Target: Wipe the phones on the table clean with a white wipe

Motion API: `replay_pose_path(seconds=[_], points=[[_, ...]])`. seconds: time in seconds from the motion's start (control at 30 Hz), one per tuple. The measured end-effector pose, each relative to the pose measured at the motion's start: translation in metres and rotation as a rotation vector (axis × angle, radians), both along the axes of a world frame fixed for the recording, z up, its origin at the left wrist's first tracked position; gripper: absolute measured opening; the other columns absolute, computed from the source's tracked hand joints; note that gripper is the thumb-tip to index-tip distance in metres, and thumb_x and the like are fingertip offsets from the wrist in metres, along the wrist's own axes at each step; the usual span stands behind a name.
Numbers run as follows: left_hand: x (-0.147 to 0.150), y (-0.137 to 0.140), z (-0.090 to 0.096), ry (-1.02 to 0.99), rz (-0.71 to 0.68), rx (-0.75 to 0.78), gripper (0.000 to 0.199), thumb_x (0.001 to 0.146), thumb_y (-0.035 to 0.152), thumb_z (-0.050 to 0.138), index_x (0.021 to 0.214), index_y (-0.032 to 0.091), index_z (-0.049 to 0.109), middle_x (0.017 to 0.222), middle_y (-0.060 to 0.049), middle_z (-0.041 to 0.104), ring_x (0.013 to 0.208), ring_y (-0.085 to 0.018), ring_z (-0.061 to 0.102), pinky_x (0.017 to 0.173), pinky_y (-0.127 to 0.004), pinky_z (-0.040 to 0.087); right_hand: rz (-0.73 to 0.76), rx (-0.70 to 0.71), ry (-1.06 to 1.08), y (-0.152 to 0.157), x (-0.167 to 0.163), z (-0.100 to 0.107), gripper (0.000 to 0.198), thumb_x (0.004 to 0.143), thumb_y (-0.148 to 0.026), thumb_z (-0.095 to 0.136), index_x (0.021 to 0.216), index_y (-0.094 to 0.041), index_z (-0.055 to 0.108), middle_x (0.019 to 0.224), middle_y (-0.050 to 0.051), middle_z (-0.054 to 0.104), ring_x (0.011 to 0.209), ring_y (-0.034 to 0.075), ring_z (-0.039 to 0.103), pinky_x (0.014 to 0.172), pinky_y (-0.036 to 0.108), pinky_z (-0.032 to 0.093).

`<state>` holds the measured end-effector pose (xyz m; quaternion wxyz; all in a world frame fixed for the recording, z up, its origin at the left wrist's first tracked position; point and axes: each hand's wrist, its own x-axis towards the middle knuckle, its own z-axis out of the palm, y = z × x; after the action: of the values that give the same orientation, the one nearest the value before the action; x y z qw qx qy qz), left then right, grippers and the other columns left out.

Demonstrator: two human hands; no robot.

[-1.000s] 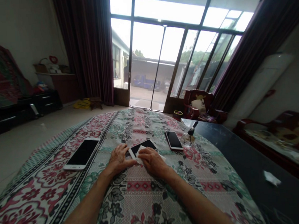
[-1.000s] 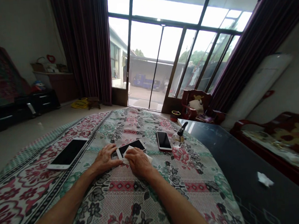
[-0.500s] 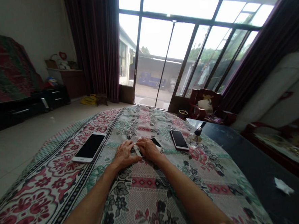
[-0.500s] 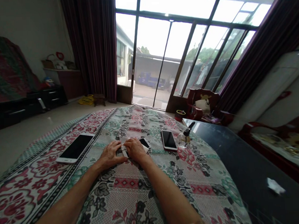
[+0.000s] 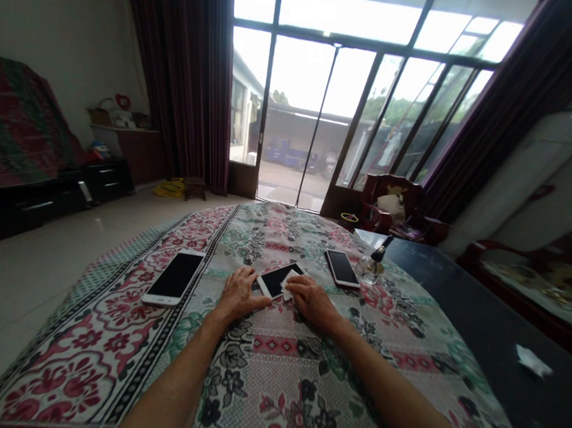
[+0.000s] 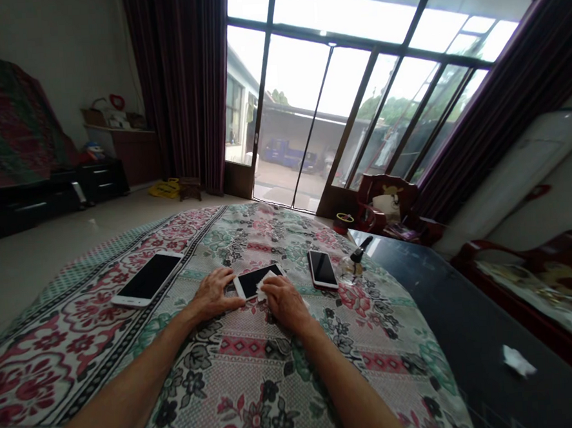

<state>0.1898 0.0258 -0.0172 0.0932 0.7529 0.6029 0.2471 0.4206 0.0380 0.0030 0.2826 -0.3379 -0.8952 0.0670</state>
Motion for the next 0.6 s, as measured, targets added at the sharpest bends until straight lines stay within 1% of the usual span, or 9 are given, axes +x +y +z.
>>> replay_pose_path(seconds=[0.07, 0.17, 0.4, 0.5, 0.6], points=[[0.0, 0.0, 0.002, -0.016, -0.007, -0.001, 0.058, 0.066, 0.052, 0.072, 0.113, 0.019, 0.064, 0.132, -0.012, 0.055, 0.131, -0.035, 0.039, 0.107, -0.047, 0.034, -0.035, 0.003, 0.003, 0.004, 0.002, -0.001, 0.028, 0.089, -0.011, 0.05, 0.104, -0.02, 0.071, 0.108, 0.008, 0.067, 0.103, 0.02, 0.058, 0.093, 0.037, 0.045], [0.0, 0.0, 0.003, -0.013, -0.003, -0.002, 0.058, 0.065, 0.052, 0.073, 0.112, 0.019, 0.065, 0.131, -0.012, 0.055, 0.13, -0.035, 0.04, 0.106, -0.046, 0.034, -0.039, 0.002, -0.002, 0.013, -0.003, -0.002, 0.027, 0.088, -0.01, 0.051, 0.103, -0.02, 0.072, 0.107, 0.008, 0.067, 0.101, 0.019, 0.059, 0.093, 0.036, 0.045], [0.0, 0.001, 0.003, 0.015, -0.009, 0.003, 0.059, 0.066, 0.053, 0.072, 0.113, 0.019, 0.065, 0.13, -0.011, 0.055, 0.129, -0.034, 0.041, 0.105, -0.044, 0.035, -0.096, -0.015, -0.027, 0.04, -0.038, -0.002, 0.022, 0.086, -0.011, 0.056, 0.097, -0.02, 0.073, 0.105, 0.007, 0.069, 0.098, 0.019, 0.06, 0.093, 0.032, 0.042], [-0.001, 0.002, 0.0, 0.01, -0.02, 0.019, 0.058, 0.066, 0.052, 0.073, 0.114, 0.019, 0.064, 0.131, -0.011, 0.055, 0.129, -0.033, 0.042, 0.107, -0.044, 0.034, -0.129, -0.024, -0.053, 0.043, -0.05, -0.001, 0.022, 0.086, -0.011, 0.057, 0.097, -0.02, 0.073, 0.104, 0.007, 0.069, 0.099, 0.019, 0.06, 0.095, 0.032, 0.041], [-0.001, 0.003, -0.003, 0.006, -0.014, 0.026, 0.06, 0.066, 0.051, 0.073, 0.115, 0.019, 0.064, 0.132, -0.011, 0.055, 0.129, -0.032, 0.042, 0.108, -0.044, 0.033, -0.118, -0.023, -0.056, 0.037, -0.056, -0.002, 0.023, 0.087, -0.011, 0.056, 0.1, -0.02, 0.072, 0.104, 0.007, 0.069, 0.101, 0.019, 0.058, 0.097, 0.033, 0.039]])
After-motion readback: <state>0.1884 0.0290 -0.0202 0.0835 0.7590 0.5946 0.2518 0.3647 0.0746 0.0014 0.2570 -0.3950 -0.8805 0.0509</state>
